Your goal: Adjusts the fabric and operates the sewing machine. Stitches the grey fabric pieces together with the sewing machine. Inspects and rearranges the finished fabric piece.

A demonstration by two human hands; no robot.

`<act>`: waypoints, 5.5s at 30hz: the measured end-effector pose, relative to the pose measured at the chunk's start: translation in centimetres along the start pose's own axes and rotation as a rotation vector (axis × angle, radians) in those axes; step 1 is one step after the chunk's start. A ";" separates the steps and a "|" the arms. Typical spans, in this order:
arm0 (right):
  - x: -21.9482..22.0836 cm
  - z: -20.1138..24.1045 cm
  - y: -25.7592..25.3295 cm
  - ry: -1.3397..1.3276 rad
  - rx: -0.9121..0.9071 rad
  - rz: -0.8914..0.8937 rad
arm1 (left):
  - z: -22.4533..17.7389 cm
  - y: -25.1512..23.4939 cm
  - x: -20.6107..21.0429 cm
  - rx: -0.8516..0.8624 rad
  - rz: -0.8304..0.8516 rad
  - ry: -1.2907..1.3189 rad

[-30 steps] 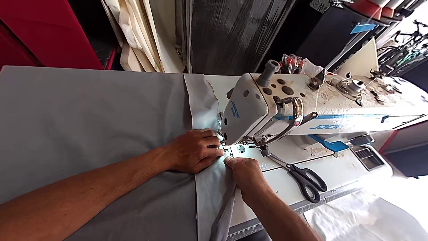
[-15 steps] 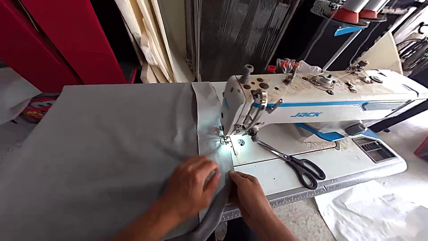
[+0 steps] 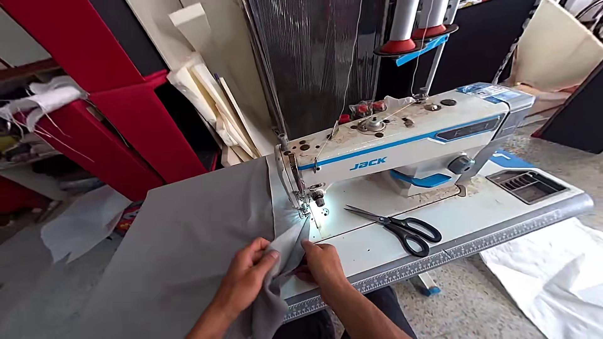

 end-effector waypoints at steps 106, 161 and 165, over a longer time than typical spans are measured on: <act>-0.3 -0.2 0.1 0.477 -0.218 -0.286 | 7.3 -9.4 3.2 0.957 0.167 -0.501; -0.1 2.3 -2.5 0.503 -0.173 -0.227 | 1.9 4.1 5.6 0.509 -0.236 -0.591; -0.3 2.2 -2.6 0.424 -0.162 -0.197 | 0.5 7.5 10.8 0.296 -0.384 -0.814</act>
Point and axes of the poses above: each hand's wrist, its own y-axis away from the middle knuckle, its own x-axis out of the palm, z = x × y, the point moved 1 cm from there along -y, towards the middle knuckle, and after that the axes turned 9 degrees about -y, right-handed, at the moved point
